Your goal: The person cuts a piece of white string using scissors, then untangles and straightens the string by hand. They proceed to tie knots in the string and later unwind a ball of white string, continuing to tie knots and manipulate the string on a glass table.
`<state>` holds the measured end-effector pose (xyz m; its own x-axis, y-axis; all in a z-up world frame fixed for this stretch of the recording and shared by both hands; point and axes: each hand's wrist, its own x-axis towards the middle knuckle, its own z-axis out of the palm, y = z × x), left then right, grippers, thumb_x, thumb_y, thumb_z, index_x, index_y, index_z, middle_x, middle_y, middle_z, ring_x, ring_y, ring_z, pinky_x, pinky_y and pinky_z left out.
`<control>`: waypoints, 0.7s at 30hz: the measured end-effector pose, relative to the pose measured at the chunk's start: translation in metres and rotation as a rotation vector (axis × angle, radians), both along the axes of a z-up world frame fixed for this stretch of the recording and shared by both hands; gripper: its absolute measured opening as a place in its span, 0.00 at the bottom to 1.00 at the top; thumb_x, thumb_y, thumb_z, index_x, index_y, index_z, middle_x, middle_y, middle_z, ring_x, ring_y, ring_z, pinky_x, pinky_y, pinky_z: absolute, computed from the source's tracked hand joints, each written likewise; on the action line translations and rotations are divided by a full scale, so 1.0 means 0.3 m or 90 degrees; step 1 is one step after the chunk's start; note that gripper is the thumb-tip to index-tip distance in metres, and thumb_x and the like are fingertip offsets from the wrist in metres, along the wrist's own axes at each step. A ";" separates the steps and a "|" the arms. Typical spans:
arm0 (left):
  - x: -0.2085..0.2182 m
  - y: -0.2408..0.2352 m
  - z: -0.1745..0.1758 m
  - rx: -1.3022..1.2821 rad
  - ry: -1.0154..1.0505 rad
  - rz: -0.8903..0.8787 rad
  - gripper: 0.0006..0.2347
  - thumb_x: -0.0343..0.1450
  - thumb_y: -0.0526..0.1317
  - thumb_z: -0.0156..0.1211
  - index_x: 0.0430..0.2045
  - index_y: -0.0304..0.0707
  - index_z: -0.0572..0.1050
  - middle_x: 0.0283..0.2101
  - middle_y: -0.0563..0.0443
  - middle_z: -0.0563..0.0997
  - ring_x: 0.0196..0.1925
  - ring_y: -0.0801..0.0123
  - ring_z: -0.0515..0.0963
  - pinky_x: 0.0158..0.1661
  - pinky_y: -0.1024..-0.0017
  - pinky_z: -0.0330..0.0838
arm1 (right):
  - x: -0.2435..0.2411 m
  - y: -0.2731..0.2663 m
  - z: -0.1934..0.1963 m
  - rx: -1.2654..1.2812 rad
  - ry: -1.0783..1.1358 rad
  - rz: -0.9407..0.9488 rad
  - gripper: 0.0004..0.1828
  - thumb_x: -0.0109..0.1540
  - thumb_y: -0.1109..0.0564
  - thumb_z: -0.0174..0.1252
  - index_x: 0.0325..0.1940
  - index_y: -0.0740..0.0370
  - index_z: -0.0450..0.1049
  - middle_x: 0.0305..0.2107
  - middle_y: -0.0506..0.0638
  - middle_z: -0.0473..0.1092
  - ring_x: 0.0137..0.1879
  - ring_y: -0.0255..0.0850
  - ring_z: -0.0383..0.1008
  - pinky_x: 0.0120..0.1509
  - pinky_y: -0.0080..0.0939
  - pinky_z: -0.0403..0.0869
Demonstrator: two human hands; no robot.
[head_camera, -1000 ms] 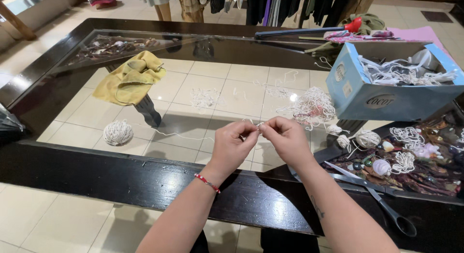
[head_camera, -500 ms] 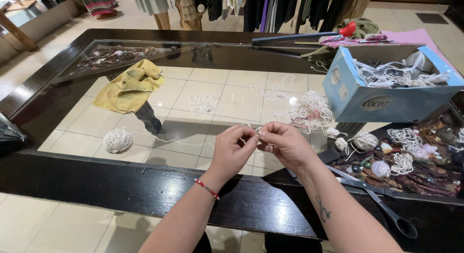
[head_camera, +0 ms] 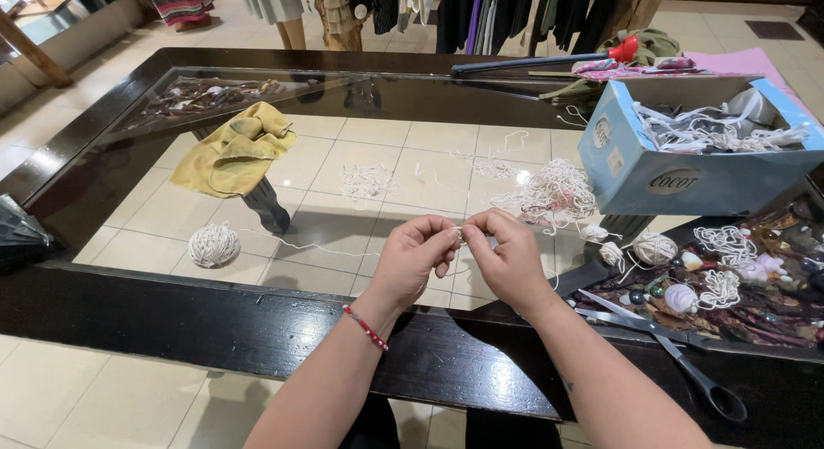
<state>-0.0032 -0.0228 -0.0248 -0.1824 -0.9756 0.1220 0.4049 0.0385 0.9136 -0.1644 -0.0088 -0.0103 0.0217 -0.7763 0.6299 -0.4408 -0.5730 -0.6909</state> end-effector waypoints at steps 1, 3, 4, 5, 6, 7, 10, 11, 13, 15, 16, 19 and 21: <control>0.000 -0.005 -0.006 0.019 0.020 -0.012 0.02 0.71 0.29 0.61 0.32 0.26 0.78 0.24 0.45 0.77 0.23 0.75 0.77 0.16 0.84 0.71 | 0.000 0.002 0.002 0.016 -0.014 0.010 0.05 0.65 0.60 0.61 0.35 0.58 0.82 0.24 0.49 0.76 0.34 0.43 0.76 0.46 0.43 0.75; 0.000 -0.012 -0.016 0.038 0.038 -0.023 0.03 0.71 0.30 0.61 0.33 0.26 0.77 0.25 0.45 0.78 0.24 0.75 0.78 0.16 0.84 0.72 | 0.004 0.004 0.002 0.032 -0.028 0.020 0.06 0.65 0.60 0.60 0.35 0.59 0.81 0.24 0.50 0.76 0.34 0.43 0.76 0.45 0.44 0.75; 0.000 -0.015 -0.021 0.051 0.056 -0.026 0.03 0.71 0.30 0.61 0.33 0.26 0.77 0.25 0.44 0.79 0.23 0.75 0.78 0.16 0.84 0.72 | 0.007 0.006 -0.001 0.039 -0.046 0.022 0.05 0.65 0.60 0.60 0.36 0.61 0.81 0.24 0.51 0.76 0.34 0.44 0.76 0.45 0.44 0.75; -0.002 -0.019 -0.025 0.063 0.074 -0.030 0.03 0.71 0.30 0.61 0.34 0.26 0.77 0.24 0.43 0.80 0.22 0.75 0.79 0.16 0.84 0.72 | 0.008 0.006 -0.002 0.045 -0.062 0.023 0.05 0.64 0.61 0.61 0.37 0.62 0.80 0.25 0.53 0.76 0.34 0.44 0.76 0.45 0.44 0.75; -0.002 -0.024 -0.029 0.063 0.073 -0.030 0.03 0.71 0.30 0.61 0.34 0.26 0.77 0.24 0.43 0.80 0.22 0.75 0.79 0.16 0.84 0.72 | 0.012 0.011 0.003 0.044 -0.063 0.023 0.05 0.64 0.61 0.61 0.37 0.62 0.80 0.25 0.53 0.76 0.34 0.44 0.76 0.45 0.44 0.75; -0.001 -0.029 -0.034 0.075 0.085 -0.035 0.03 0.72 0.30 0.61 0.33 0.27 0.77 0.24 0.43 0.80 0.22 0.74 0.79 0.16 0.84 0.71 | 0.016 0.015 0.009 0.026 -0.060 0.012 0.03 0.64 0.61 0.62 0.39 0.62 0.80 0.27 0.54 0.76 0.36 0.46 0.77 0.46 0.45 0.76; 0.000 -0.036 -0.038 0.095 0.103 -0.036 0.03 0.72 0.31 0.62 0.33 0.27 0.76 0.24 0.41 0.81 0.21 0.73 0.80 0.16 0.83 0.71 | 0.024 0.020 0.019 -0.023 -0.047 0.001 0.03 0.63 0.62 0.63 0.41 0.62 0.79 0.31 0.53 0.75 0.39 0.47 0.78 0.48 0.45 0.76; -0.001 -0.036 -0.039 0.104 0.108 -0.034 0.03 0.72 0.31 0.62 0.32 0.27 0.76 0.24 0.40 0.81 0.21 0.72 0.80 0.16 0.83 0.71 | 0.025 0.022 0.020 -0.053 -0.036 -0.002 0.03 0.63 0.63 0.64 0.41 0.61 0.78 0.32 0.52 0.75 0.40 0.45 0.77 0.49 0.44 0.76; -0.003 -0.036 -0.038 0.108 0.108 -0.033 0.03 0.72 0.31 0.62 0.32 0.28 0.76 0.24 0.40 0.81 0.21 0.72 0.80 0.16 0.83 0.71 | 0.025 0.016 0.012 -0.096 0.000 -0.011 0.03 0.63 0.64 0.64 0.40 0.59 0.79 0.32 0.50 0.75 0.40 0.46 0.77 0.49 0.44 0.76; -0.002 -0.037 -0.041 0.112 0.110 -0.030 0.03 0.72 0.31 0.62 0.32 0.28 0.76 0.24 0.40 0.82 0.21 0.72 0.80 0.15 0.83 0.71 | 0.024 0.013 0.008 -0.140 0.037 -0.018 0.05 0.62 0.65 0.64 0.39 0.58 0.79 0.32 0.48 0.74 0.41 0.46 0.77 0.49 0.43 0.76; -0.001 -0.039 -0.043 0.115 0.112 -0.031 0.03 0.72 0.31 0.62 0.32 0.28 0.76 0.24 0.40 0.82 0.21 0.72 0.80 0.16 0.83 0.71 | 0.020 0.013 0.008 -0.172 0.075 -0.029 0.05 0.62 0.65 0.64 0.39 0.57 0.79 0.32 0.47 0.74 0.40 0.46 0.77 0.49 0.43 0.75; -0.002 -0.038 -0.042 0.115 0.117 -0.029 0.03 0.71 0.32 0.62 0.32 0.28 0.77 0.24 0.41 0.81 0.21 0.73 0.79 0.16 0.83 0.71 | 0.020 0.014 0.017 -0.224 0.134 -0.045 0.06 0.61 0.64 0.64 0.39 0.55 0.80 0.31 0.46 0.74 0.39 0.46 0.77 0.48 0.42 0.75; -0.003 -0.039 -0.043 0.111 0.117 -0.027 0.03 0.71 0.32 0.62 0.32 0.28 0.77 0.23 0.42 0.81 0.20 0.73 0.79 0.16 0.83 0.70 | 0.021 0.013 0.018 -0.242 0.154 -0.050 0.06 0.61 0.64 0.64 0.39 0.55 0.80 0.31 0.46 0.74 0.39 0.45 0.77 0.47 0.41 0.75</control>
